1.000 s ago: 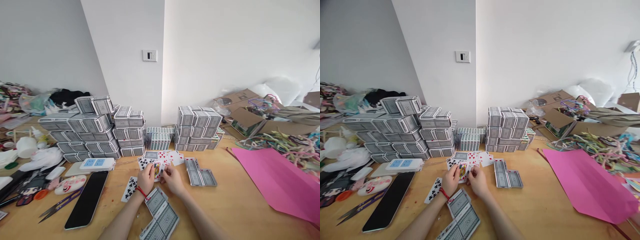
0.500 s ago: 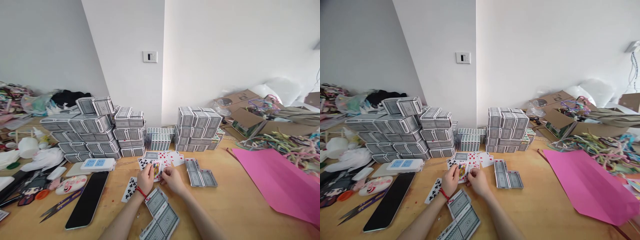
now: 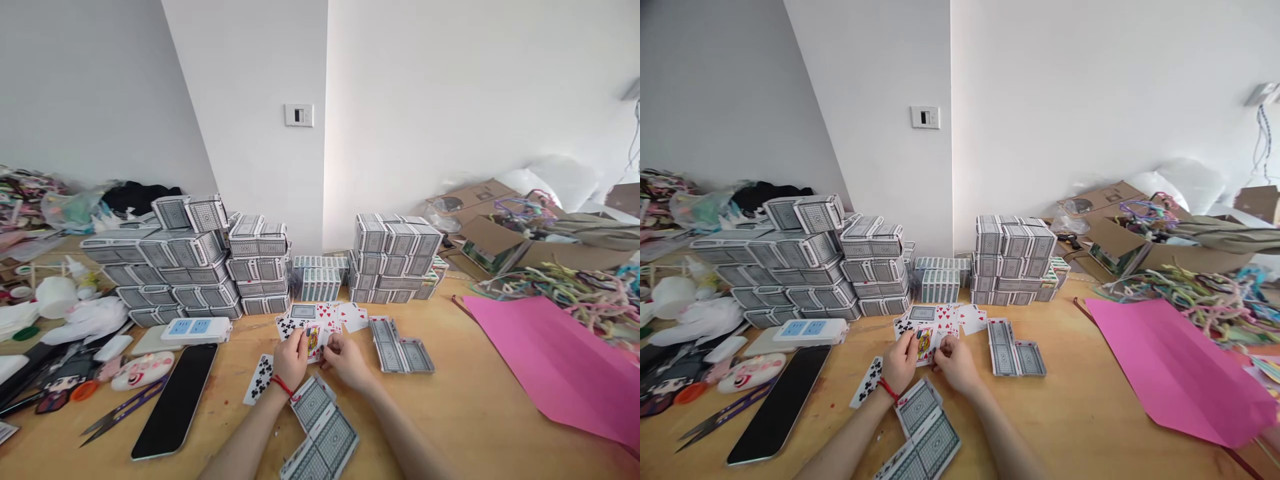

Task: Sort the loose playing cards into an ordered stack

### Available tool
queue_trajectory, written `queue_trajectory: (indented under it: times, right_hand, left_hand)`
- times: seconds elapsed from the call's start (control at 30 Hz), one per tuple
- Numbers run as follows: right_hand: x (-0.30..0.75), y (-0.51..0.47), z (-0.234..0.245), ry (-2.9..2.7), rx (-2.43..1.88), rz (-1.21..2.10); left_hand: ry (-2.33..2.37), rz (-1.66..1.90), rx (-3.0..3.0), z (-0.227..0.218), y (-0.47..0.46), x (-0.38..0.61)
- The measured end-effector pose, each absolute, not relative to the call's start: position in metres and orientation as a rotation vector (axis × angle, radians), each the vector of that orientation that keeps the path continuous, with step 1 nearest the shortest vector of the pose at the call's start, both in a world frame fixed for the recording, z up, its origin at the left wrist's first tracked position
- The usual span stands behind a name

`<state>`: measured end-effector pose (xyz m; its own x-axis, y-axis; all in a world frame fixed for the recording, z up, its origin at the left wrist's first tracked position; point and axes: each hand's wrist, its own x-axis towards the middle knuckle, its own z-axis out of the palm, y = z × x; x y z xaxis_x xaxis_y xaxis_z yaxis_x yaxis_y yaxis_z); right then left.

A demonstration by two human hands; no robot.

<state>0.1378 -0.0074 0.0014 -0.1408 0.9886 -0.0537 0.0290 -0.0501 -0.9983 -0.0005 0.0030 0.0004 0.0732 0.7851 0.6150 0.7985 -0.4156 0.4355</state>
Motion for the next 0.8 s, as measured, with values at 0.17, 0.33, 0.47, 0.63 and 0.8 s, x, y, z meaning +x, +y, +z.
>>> queue_trajectory:
  times: [0.17, 0.33, 0.47, 0.63, 0.8]
  right_hand:
    - [0.137, -0.008, 0.004, -1.304, -1.206, 1.301]
    - [0.145, -0.006, 0.012, -1.352, -1.128, 1.526]
    - [0.142, -0.009, 0.008, -1.384, -1.182, 1.432]
    - [0.138, -0.011, 0.006, -1.421, -1.236, 1.259]
    - [0.141, -0.009, 0.011, -1.418, -1.224, 1.467]
  left_hand:
    - [-1.690, -1.269, -2.270, 0.001, 0.003, 0.000]
    - [-1.707, -1.293, -2.279, 0.001, 0.003, -0.001]
    - [-1.700, -1.320, -2.266, 0.000, 0.003, -0.001]
    - [-1.728, -1.380, -2.223, -0.004, 0.006, -0.002]
    - [-1.723, -1.363, -2.212, -0.006, 0.006, -0.002]
